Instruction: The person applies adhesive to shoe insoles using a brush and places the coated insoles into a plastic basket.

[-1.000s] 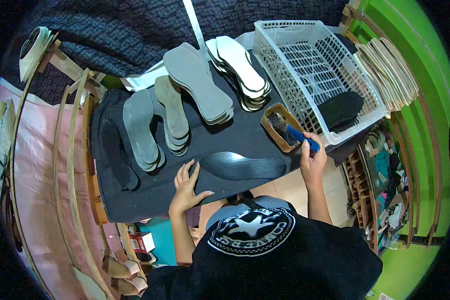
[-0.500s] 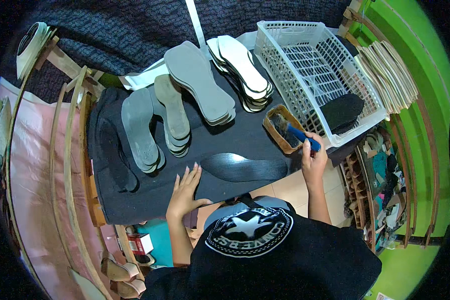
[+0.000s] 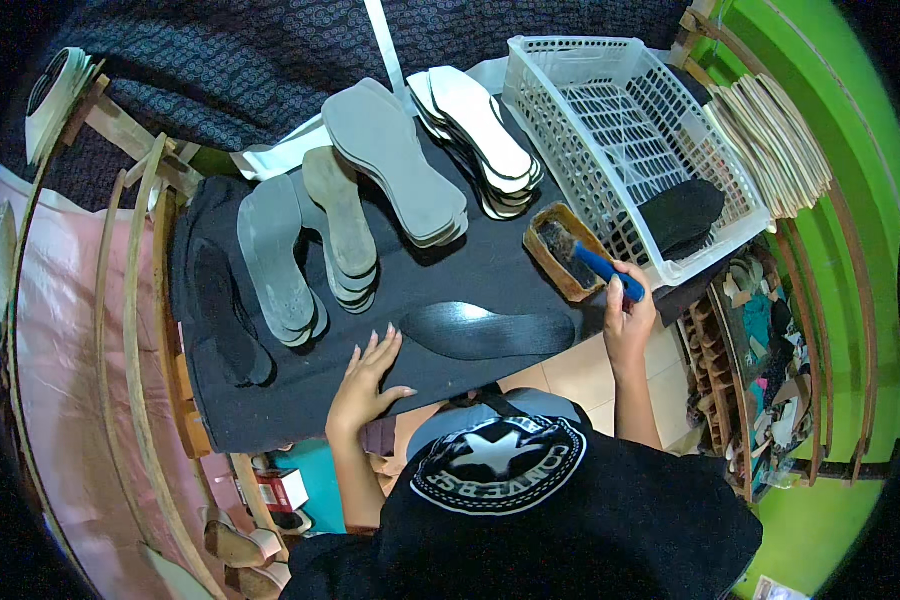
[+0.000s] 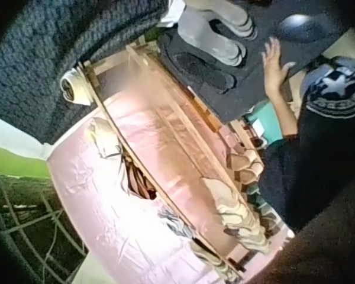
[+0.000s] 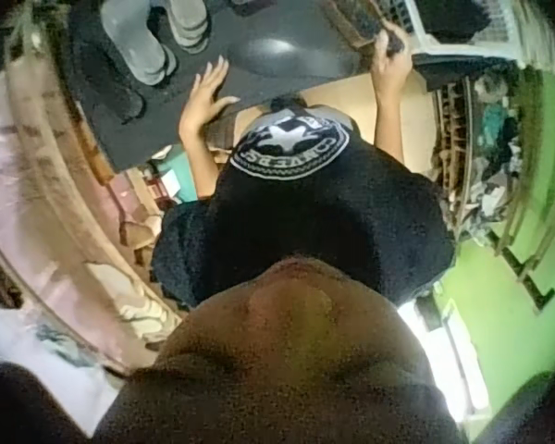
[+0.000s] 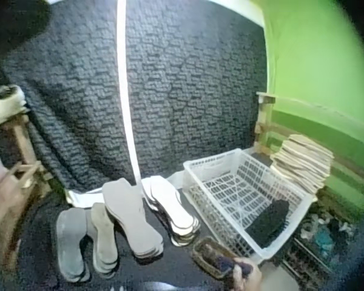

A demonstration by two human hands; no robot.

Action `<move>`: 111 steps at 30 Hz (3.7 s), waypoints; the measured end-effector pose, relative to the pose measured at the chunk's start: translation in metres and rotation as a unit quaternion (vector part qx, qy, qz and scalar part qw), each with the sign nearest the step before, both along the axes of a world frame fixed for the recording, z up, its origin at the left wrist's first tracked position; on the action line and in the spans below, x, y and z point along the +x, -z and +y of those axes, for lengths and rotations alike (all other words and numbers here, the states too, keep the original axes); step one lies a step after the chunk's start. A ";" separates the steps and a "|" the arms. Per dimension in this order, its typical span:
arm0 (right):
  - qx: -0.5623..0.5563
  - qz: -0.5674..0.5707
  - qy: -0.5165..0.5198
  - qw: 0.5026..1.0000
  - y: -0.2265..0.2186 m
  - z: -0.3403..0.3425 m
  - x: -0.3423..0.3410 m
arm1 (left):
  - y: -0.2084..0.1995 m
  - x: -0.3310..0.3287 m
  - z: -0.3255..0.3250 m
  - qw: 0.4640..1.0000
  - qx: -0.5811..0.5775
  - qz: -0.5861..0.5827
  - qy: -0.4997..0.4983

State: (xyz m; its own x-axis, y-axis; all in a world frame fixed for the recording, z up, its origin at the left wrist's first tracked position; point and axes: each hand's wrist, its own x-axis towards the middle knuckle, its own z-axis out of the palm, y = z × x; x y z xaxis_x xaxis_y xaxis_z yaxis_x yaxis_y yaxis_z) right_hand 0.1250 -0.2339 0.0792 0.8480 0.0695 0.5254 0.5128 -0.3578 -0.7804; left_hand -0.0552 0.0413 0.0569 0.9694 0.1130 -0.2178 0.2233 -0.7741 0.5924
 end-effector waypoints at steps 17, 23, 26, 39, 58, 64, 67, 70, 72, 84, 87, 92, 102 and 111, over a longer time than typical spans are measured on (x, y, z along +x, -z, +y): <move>0.280 0.097 0.008 0.955 0.003 -0.002 -0.015 | 0.030 0.009 -0.004 0.937 -0.197 -0.211 -0.199; 0.319 0.087 -0.036 0.943 0.001 0.012 -0.030 | 0.027 0.020 -0.010 0.902 -0.275 -0.214 -0.257; 0.264 0.154 -0.165 0.938 0.009 0.022 -0.040 | 0.032 0.024 -0.010 0.874 -0.329 -0.201 -0.296; -0.005 0.135 -0.300 0.944 0.002 0.059 -0.056 | 0.038 0.037 -0.001 0.875 -0.332 -0.180 -0.302; -0.055 0.003 -0.358 0.932 -0.001 0.066 -0.051 | 0.049 0.043 -0.007 0.915 -0.149 -0.214 -0.307; -0.038 -0.062 -0.353 0.933 -0.002 0.082 -0.045 | 0.049 0.043 -0.007 0.922 -0.101 -0.188 -0.323; -0.008 -0.042 -0.399 0.916 -0.007 0.100 -0.048 | 0.049 0.044 -0.009 0.914 -0.115 -0.196 -0.335; -0.060 -0.052 -0.405 0.911 -0.004 0.111 -0.049 | 0.047 0.044 -0.009 0.916 -0.115 -0.210 -0.322; -0.076 -0.078 -0.395 0.912 -0.004 0.120 -0.048 | 0.047 0.043 -0.008 0.920 -0.106 -0.205 -0.317; -0.112 -0.097 -0.360 0.921 -0.006 0.076 -0.035 | 0.046 0.043 -0.009 0.925 -0.087 -0.166 -0.331; -0.126 -0.076 -0.348 0.926 -0.007 0.066 -0.031 | 0.043 0.042 -0.010 0.924 -0.084 -0.176 -0.330; -0.086 -0.108 -0.333 0.933 -0.003 0.094 -0.034 | 0.043 0.045 -0.012 0.925 -0.078 -0.185 -0.322; -0.058 -0.097 -0.341 0.933 0.015 0.064 -0.028 | 0.039 0.044 -0.013 0.923 -0.080 -0.178 -0.331; -0.062 -0.098 -0.321 0.940 0.000 0.090 -0.025 | 0.044 0.044 -0.013 0.921 -0.082 -0.196 -0.325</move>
